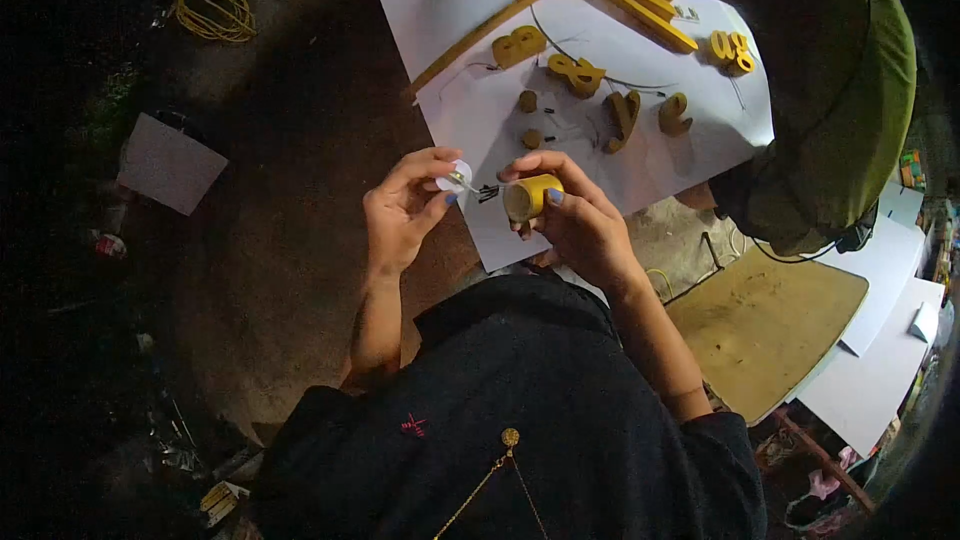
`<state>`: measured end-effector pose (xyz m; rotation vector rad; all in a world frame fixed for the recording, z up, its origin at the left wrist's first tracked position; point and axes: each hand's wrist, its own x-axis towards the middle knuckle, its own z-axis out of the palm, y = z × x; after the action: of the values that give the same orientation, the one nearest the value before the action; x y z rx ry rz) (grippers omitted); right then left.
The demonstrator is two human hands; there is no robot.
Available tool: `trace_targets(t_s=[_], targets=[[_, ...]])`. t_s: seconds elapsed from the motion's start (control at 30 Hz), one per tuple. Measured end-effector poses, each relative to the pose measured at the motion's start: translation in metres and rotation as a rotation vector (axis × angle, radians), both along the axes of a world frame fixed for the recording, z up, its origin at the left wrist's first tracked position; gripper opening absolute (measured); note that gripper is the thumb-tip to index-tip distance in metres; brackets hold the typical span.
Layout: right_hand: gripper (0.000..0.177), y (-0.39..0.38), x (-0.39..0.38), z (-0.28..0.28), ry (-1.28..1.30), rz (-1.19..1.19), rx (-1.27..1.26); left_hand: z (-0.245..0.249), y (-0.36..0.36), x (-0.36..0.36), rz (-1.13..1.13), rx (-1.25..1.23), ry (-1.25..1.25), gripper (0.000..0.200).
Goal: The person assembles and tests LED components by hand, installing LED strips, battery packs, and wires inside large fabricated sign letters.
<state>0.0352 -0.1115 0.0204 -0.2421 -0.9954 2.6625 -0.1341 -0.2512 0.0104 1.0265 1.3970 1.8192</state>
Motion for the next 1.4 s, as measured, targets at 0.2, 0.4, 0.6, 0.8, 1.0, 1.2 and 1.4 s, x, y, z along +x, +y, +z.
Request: trace_targets(t_s=[0.2,0.4,0.6,0.8,1.0,1.2,1.4], targets=[[0.049,-0.005,-0.005,0.028,-0.05,0.142,0.056,0.022,-0.011,-0.003,-0.006,0.137,-0.032,0.029],[0.049,-0.008,-0.01,0.037,-0.034,0.251,0.005,0.026,-0.019,-0.003,-0.008,0.191,-0.21,0.035],[0.047,-0.018,-0.014,0.043,-0.018,0.274,0.029,0.019,-0.012,0.003,0.007,0.258,-0.257,0.04],[0.049,-0.023,-0.006,0.041,-0.064,0.263,0.043,0.029,-0.007,0.011,-0.128,0.271,-0.49,0.041],[0.048,-0.029,0.006,0.034,-0.058,0.215,0.044,0.027,-0.005,0.017,-0.165,0.256,-0.576,0.044],[0.04,-0.031,0.009,0.035,-0.041,0.076,0.097,0.023,-0.004,0.016,-0.2,0.286,-0.521,0.042],[0.036,-0.025,0.015,0.029,0.03,-0.051,0.186,0.027,-0.006,0.016,-0.194,0.199,-0.449,0.039]])
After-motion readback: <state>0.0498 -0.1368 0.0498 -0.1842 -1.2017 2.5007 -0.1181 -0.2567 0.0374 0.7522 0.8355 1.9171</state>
